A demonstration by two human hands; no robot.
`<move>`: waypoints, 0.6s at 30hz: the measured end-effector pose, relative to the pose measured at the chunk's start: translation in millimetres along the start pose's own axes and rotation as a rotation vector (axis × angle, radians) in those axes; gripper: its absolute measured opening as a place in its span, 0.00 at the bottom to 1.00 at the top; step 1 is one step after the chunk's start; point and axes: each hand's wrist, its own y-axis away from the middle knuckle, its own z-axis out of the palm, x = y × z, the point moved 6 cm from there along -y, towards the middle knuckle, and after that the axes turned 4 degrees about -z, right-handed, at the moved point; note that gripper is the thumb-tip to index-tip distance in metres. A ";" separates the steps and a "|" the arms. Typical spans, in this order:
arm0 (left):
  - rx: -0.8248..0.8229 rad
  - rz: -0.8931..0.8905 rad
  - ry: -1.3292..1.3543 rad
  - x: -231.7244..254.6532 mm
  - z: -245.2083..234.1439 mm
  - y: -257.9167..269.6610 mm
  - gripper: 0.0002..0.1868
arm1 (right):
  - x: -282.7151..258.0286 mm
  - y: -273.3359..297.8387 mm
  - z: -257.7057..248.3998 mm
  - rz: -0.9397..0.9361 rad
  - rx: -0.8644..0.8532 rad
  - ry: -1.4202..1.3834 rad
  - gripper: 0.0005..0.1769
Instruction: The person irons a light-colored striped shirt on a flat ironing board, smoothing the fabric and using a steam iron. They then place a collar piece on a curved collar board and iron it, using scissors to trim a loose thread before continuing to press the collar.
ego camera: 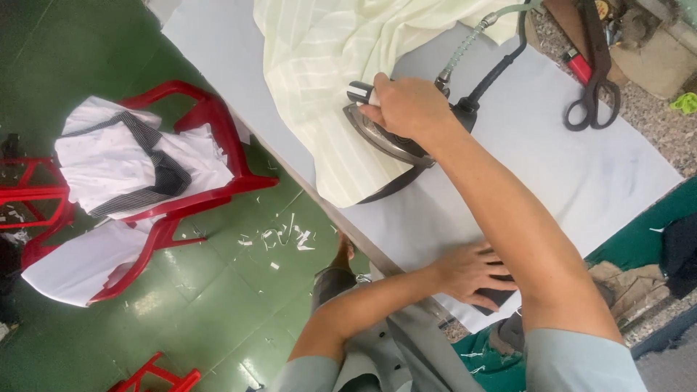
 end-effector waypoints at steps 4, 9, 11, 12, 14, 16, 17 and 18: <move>0.074 0.242 0.157 -12.9 -44.1 34.6 0.36 | 25.6 -2.1 20.8 0.072 -0.023 -0.059 0.33; 0.010 0.009 -0.053 -20.7 -79.6 54.3 0.36 | 40.8 22.5 10.4 0.205 -0.055 -0.135 0.32; -0.210 -0.358 -0.214 -39.4 -52.9 60.8 0.59 | 45.9 30.0 9.9 0.232 -0.069 -0.121 0.31; -0.219 -0.338 -0.221 -40.9 -52.5 62.6 0.59 | 48.8 34.2 11.4 0.247 -0.054 -0.128 0.31; -0.222 -0.283 -0.189 -42.1 -52.0 65.9 0.41 | 54.5 43.0 14.7 0.275 -0.017 -0.108 0.32; -0.224 -0.287 -0.318 -39.7 -65.3 76.8 0.37 | 60.4 58.2 19.6 0.323 0.010 -0.117 0.33; -0.212 -0.310 -0.445 -40.6 -73.5 82.4 0.36 | 63.4 65.9 22.1 0.353 0.025 -0.119 0.34; -0.222 -0.280 -0.443 -43.5 -74.5 83.8 0.36 | 65.3 76.1 12.4 0.380 0.037 -0.127 0.34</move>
